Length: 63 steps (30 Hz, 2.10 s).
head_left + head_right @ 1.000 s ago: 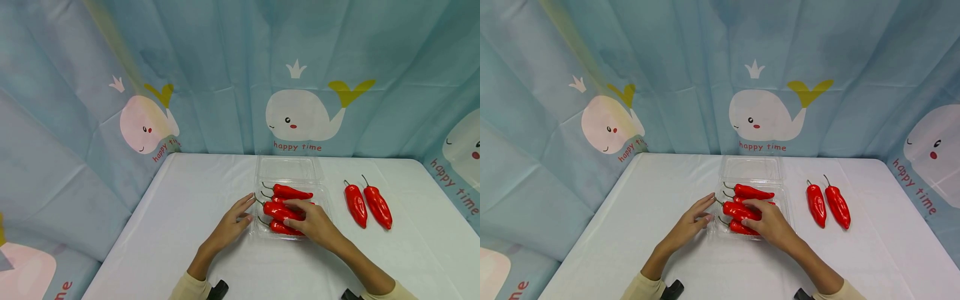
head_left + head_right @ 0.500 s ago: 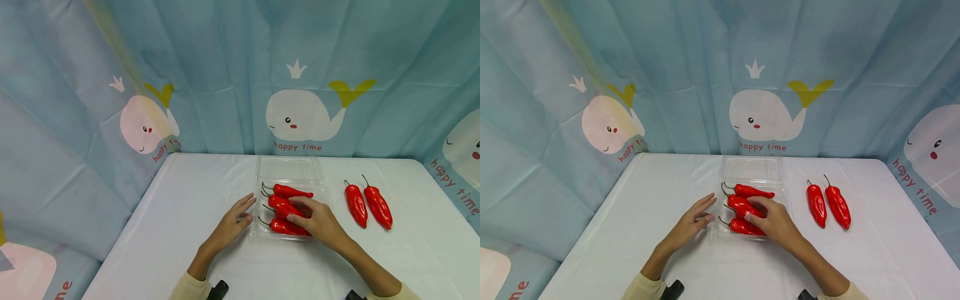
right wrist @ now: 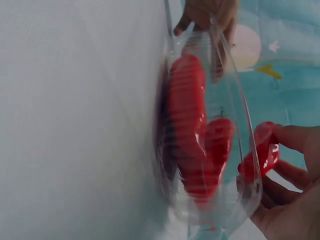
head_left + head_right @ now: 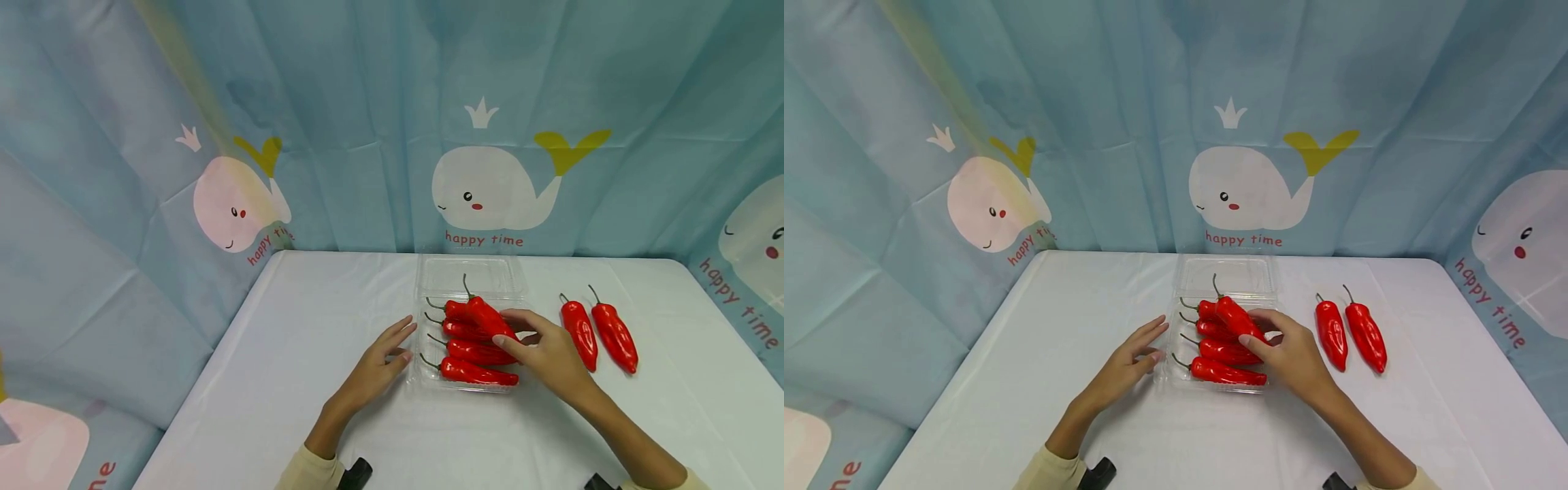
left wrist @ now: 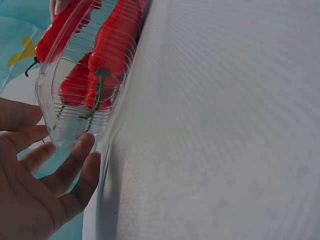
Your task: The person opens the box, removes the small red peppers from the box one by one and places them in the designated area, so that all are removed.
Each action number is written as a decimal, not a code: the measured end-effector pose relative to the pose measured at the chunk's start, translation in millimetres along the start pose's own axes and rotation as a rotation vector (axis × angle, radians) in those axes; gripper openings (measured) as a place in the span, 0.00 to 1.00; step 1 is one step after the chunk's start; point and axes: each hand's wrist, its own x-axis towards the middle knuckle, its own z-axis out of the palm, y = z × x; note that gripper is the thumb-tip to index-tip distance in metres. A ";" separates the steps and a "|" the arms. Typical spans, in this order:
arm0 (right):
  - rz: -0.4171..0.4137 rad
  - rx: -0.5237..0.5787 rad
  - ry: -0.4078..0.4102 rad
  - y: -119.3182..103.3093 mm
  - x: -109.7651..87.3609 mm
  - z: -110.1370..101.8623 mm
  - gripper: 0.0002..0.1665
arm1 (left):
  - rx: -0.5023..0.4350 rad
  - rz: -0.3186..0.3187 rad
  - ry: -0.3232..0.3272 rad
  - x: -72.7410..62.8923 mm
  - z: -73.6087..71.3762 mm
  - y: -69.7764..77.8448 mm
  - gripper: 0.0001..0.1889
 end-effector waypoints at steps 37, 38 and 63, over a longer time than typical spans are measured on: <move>0.280 -0.190 0.195 59.0 -32.0 -98.9 0.39 | 0.001 0.009 0.003 -0.9 -0.5 -1.7 0.29; 0.290 -0.198 0.201 61.7 -32.8 -101.2 0.39 | 0.001 0.008 0.003 -0.9 -0.4 -1.9 0.29; 0.591 -0.321 0.242 119.2 -40.0 -141.4 0.45 | 0.004 -0.005 -0.001 -0.1 0.3 -1.9 0.29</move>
